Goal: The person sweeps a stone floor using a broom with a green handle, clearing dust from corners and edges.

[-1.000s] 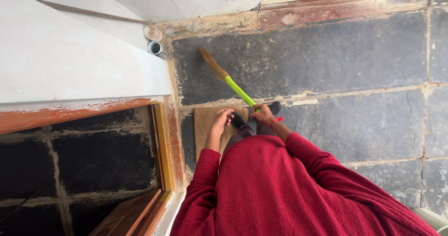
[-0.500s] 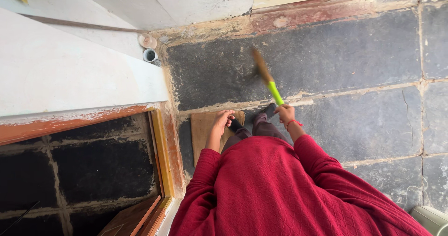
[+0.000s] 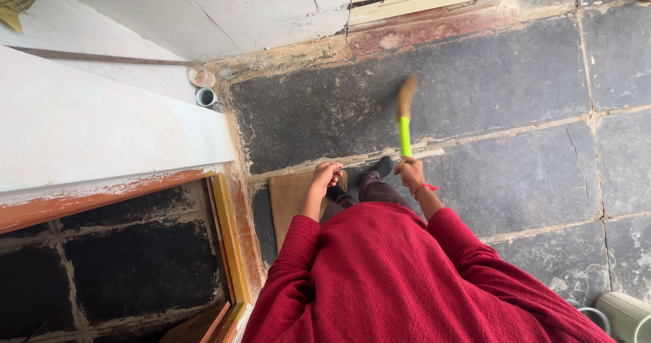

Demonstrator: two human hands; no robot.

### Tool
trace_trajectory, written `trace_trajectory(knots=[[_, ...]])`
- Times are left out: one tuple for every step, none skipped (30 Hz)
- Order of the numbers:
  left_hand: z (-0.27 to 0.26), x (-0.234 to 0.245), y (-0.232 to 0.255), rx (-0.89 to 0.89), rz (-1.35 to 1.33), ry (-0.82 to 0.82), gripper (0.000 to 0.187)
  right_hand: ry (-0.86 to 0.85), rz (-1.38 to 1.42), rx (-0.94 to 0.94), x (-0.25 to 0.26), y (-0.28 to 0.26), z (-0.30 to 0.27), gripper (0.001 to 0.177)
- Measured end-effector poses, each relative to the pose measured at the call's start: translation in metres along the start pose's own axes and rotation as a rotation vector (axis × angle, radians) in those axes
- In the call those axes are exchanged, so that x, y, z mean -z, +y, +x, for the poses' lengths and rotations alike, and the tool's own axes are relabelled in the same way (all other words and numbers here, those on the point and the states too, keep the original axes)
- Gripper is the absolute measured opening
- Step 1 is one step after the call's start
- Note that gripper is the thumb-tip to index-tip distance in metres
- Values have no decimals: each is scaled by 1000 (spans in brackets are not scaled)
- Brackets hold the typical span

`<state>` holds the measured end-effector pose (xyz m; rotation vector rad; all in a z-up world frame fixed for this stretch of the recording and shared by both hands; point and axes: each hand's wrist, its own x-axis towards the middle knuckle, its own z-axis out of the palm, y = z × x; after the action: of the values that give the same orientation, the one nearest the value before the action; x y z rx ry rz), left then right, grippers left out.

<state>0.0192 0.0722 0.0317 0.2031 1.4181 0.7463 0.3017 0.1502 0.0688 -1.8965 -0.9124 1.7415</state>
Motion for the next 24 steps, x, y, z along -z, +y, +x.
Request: trace_trajectory(knots=[[1,-1,-1,-2,1,1,17,-45,-15,-5,-10,4,-1,16],[1,-2,-2,-2,0,3,17,-95,-45,19,-19,8,-2,16],[1,-1,-3,-1,-7,4,16,-146,-76,43,-29,12,-3,17],[1,-1,-5,1,-15,5,16,-197,-107,67,-37,16,-4,18],[0,0,-7,4,-23,5,15,-235,-105,63,-46,18,-3,18],[-1,1,-9,1,-25,13,16,-272,-104,59,-54,19,0,17],[-2,3,-11,-2,-27,22,17,-308,-103,56,-61,18,3,17],[-5,4,-15,-2,-29,32,18,-329,-109,52,-68,19,6,16],[-7,4,-19,10,-24,41,18,-350,-114,49,-73,19,9,16],[-9,6,-21,20,-17,53,19,-374,-117,47,-78,18,12,15],[-12,8,-23,30,-9,64,19,-384,-106,28,-80,18,12,16],[-14,10,-23,34,-10,64,18,-392,-91,12,-82,17,14,17],[-16,11,-24,38,-10,64,18,-401,-77,-4,-85,15,17,18],[-20,11,-29,52,-8,60,17,-396,-55,-8,-84,16,18,19],[-20,12,-30,37,-5,74,16,-390,-34,-11,-82,15,23,19],[-20,13,-32,30,-1,86,16,-382,-12,-22,-76,16,25,19],[-19,14,-33,22,3,97,17,-344,-21,-29,-70,15,31,19],[-17,13,-36,16,-9,106,16,-300,-30,-42,-59,16,37,18],[-13,14,-36,10,-21,116,15,-266,-9,-2,-49,18,42,17],[-9,13,-37,-17,-27,110,14,-230,9,32,-34,23,43,17],[-5,11,-39,-44,-32,104,13,-189,37,-17,-18,26,46,19],[0,6,-38,-26,-31,125,12,-148,68,-55,-3,22,53,22],[4,-1,-38,-8,-30,145,12,-108,98,-93,13,21,56,25],[10,-6,-34,3,-26,169,12,-62,109,-106,26,21,59,24]])
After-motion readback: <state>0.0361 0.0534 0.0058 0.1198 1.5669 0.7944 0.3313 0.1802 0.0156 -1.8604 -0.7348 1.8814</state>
